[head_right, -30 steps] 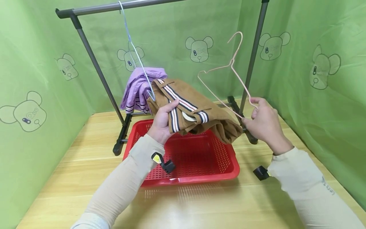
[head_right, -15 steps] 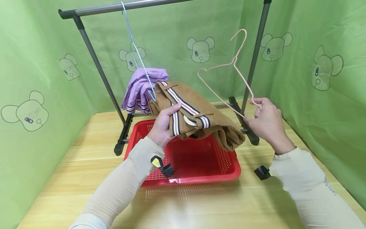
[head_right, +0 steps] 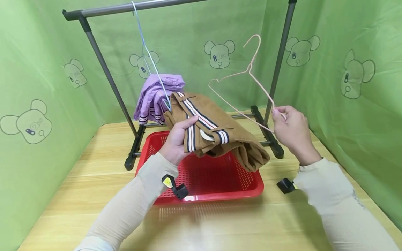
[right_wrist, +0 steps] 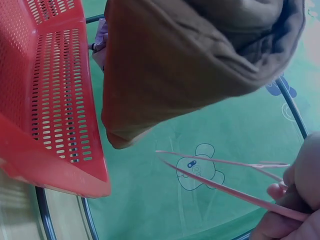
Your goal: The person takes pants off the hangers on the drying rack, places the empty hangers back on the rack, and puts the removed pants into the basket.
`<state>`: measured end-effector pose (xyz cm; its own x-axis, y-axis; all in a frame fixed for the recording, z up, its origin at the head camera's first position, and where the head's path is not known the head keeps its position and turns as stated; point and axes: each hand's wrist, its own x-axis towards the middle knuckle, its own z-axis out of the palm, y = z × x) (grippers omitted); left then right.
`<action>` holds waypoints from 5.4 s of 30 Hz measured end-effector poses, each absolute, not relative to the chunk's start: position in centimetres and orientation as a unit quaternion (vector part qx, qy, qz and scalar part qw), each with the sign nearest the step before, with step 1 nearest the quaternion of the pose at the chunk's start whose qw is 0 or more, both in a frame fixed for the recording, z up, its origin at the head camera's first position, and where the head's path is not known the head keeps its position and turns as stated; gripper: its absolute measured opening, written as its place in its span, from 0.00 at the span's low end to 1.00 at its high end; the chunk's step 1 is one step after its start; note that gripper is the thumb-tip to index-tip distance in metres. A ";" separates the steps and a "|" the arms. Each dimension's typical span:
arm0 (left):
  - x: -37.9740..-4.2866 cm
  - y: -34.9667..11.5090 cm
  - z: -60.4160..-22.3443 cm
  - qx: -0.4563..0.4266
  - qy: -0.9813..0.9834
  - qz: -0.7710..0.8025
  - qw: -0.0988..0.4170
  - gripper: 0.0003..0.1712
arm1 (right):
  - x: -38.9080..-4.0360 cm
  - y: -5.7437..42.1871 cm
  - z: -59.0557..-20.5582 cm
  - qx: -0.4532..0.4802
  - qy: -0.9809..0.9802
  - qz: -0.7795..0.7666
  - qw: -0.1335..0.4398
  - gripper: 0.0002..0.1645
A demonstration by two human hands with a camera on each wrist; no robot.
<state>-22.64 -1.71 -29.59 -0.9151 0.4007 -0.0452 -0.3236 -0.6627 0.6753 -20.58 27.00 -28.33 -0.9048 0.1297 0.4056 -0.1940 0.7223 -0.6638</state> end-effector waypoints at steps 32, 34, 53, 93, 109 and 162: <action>-22.3 -2.7 -30.0 0.003 0.363 0.906 0.216 0.07 | -21.2 26.4 -27.0 0.022 -0.895 0.372 0.244 0.26; -22.3 -2.7 -30.1 0.001 0.365 0.905 0.219 0.07 | -21.2 26.4 -27.0 0.024 -0.894 0.376 0.242 0.26; -22.7 -3.1 -31.2 -0.027 0.384 0.887 0.256 0.06 | -21.5 26.4 -26.6 0.032 -0.891 0.376 0.253 0.25; -23.7 -5.0 -32.6 -0.041 0.501 0.811 0.300 0.04 | -21.4 26.4 -26.7 0.047 -0.892 0.381 0.239 0.23; -23.3 -6.5 -32.3 -0.051 0.615 0.748 0.243 0.16 | -21.5 26.6 -26.6 0.050 -0.890 0.373 0.259 0.22; -23.3 -7.0 -32.9 0.041 0.911 0.390 0.129 0.66 | -21.9 27.0 -27.2 0.049 -0.893 0.365 0.259 0.22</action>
